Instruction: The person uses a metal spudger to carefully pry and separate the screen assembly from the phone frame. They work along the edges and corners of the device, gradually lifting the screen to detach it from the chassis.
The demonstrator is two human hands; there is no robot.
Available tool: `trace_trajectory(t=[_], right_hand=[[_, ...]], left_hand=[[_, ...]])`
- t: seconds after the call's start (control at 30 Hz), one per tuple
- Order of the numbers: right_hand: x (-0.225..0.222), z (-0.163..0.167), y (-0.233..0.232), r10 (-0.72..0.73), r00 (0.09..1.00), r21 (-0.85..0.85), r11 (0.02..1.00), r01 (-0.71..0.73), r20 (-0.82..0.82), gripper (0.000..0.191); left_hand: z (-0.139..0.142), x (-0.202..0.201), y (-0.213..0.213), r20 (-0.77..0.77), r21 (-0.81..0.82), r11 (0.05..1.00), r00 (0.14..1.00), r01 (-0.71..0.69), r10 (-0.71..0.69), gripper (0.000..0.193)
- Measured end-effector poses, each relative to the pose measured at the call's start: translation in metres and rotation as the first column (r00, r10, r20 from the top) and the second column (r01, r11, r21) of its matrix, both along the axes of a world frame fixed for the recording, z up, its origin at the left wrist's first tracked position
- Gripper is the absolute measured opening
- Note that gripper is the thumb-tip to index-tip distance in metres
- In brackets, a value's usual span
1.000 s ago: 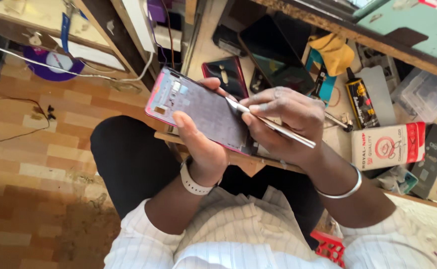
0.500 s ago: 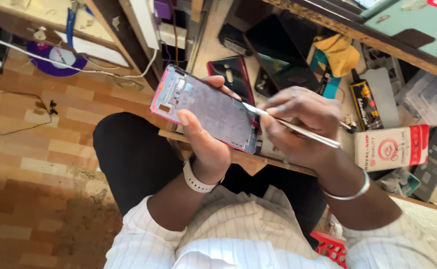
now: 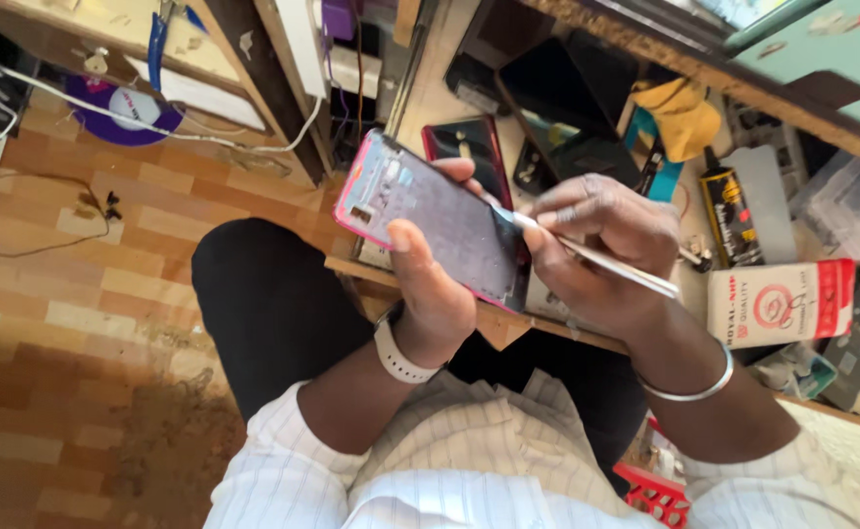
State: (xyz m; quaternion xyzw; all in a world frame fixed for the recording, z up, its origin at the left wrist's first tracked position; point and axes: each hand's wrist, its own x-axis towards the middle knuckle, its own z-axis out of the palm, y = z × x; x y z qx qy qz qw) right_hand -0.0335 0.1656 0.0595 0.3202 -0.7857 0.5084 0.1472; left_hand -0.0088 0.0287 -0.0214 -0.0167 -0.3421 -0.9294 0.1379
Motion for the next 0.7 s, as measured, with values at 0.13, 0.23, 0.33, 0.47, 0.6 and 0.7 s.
trace_trajectory(t=[0.13, 0.23, 0.33, 0.47, 0.6, 0.7], right_hand=[[0.001, -0.004, -0.006, -0.010, 0.995, 0.059, 0.998, 0.016, -0.098, 0.013], [0.001, -0.002, -0.001, -0.004, 0.996, 0.040, 0.999, 0.008, -0.086, 0.014], [0.001, -0.002, 0.003, -0.017, 0.999, 0.032, 0.999, 0.019, -0.042, 0.016], [0.003, -0.010, -0.003, -0.012, 0.997, 0.037, 0.999, 0.015, -0.081, 0.014], [0.000, -0.008, 0.002, -0.007, 0.992, 0.053, 0.999, 0.014, -0.128, 0.017], [0.001, -0.005, 0.005, -0.015, 0.991, 0.049, 0.999, 0.022, -0.134, 0.018]], left_hand=[[-0.001, 0.001, 0.001, -0.014, 0.036, 0.996, 0.997, 0.082, -0.082, 0.080], [-0.001, 0.002, 0.000, -0.027, 0.004, 1.000, 0.999, 0.029, -0.029, 0.080], [0.000, 0.002, -0.002, -0.018, -0.019, 0.999, 0.999, 0.032, -0.033, 0.081], [0.002, 0.004, -0.002, 0.000, 0.012, 0.995, 0.995, 0.096, -0.096, 0.082], [0.002, 0.002, -0.001, -0.052, -0.058, 0.998, 0.999, 0.005, -0.009, 0.082], [0.003, 0.004, -0.002, -0.018, -0.106, 0.994, 0.999, 0.032, -0.034, 0.084]])
